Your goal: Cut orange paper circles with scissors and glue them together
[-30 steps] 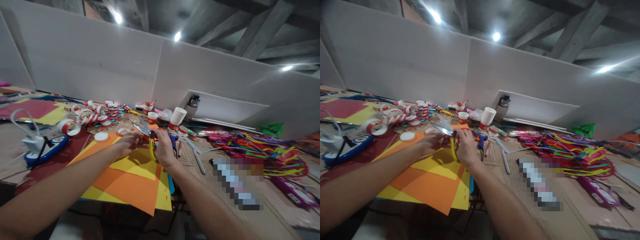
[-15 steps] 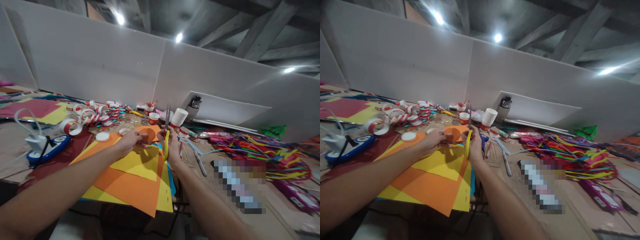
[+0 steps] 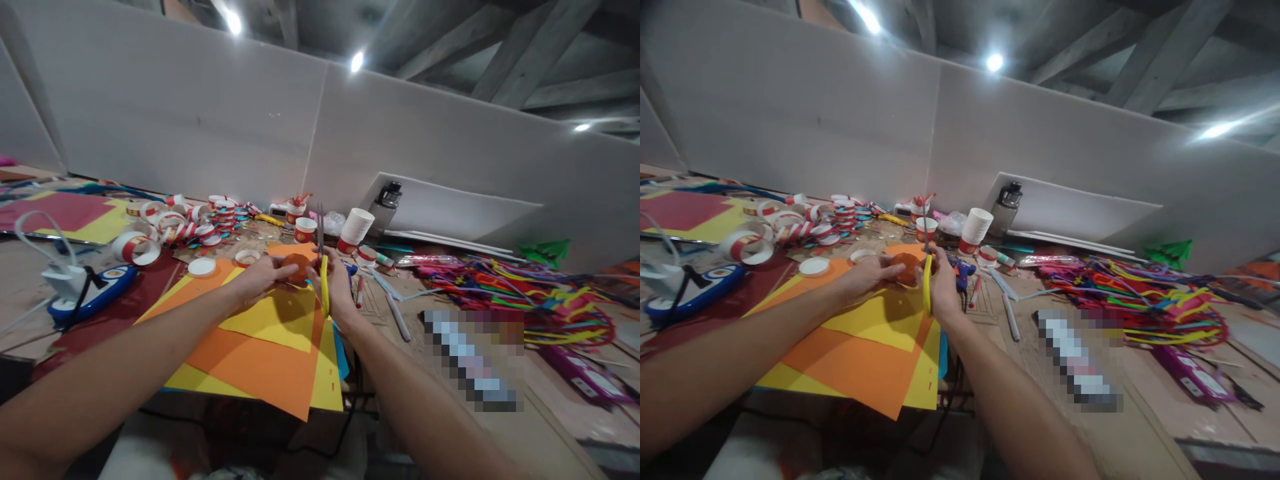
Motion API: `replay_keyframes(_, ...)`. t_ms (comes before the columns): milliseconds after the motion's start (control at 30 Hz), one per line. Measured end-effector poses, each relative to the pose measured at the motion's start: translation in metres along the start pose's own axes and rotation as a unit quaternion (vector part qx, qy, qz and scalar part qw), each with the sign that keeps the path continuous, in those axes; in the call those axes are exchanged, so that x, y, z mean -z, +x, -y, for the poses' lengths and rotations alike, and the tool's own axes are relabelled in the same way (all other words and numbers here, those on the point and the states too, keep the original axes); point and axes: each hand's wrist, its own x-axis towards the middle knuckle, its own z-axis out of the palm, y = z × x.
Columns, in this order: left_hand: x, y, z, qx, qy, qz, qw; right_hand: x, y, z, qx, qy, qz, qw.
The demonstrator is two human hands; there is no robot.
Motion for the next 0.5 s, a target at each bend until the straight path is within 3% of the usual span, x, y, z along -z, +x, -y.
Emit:
replay_keyframes(133,0.007,0.003,-0.01,-0.034,0.012,-0.092,0.995,0.004,0.002,-0.002,-0.028,-0.043,0.029,0.998)
replay_keyframes(233,0.02,0.005,-0.029,-0.099,-0.017,-0.17,0.98,0.01,0.005,0.007,-0.038,-0.148,0.065,0.986)
replay_keyframes(367,0.041,0.005,-0.058,-0.221,-0.08,-0.285,0.929,0.018,0.005,0.029,-0.025,-0.307,0.139,0.941)
replay_keyframes(500,0.051,0.003,-0.072,-0.24,-0.093,-0.336,0.906,0.026,0.002,0.048,0.034,-0.368,0.281,0.886)
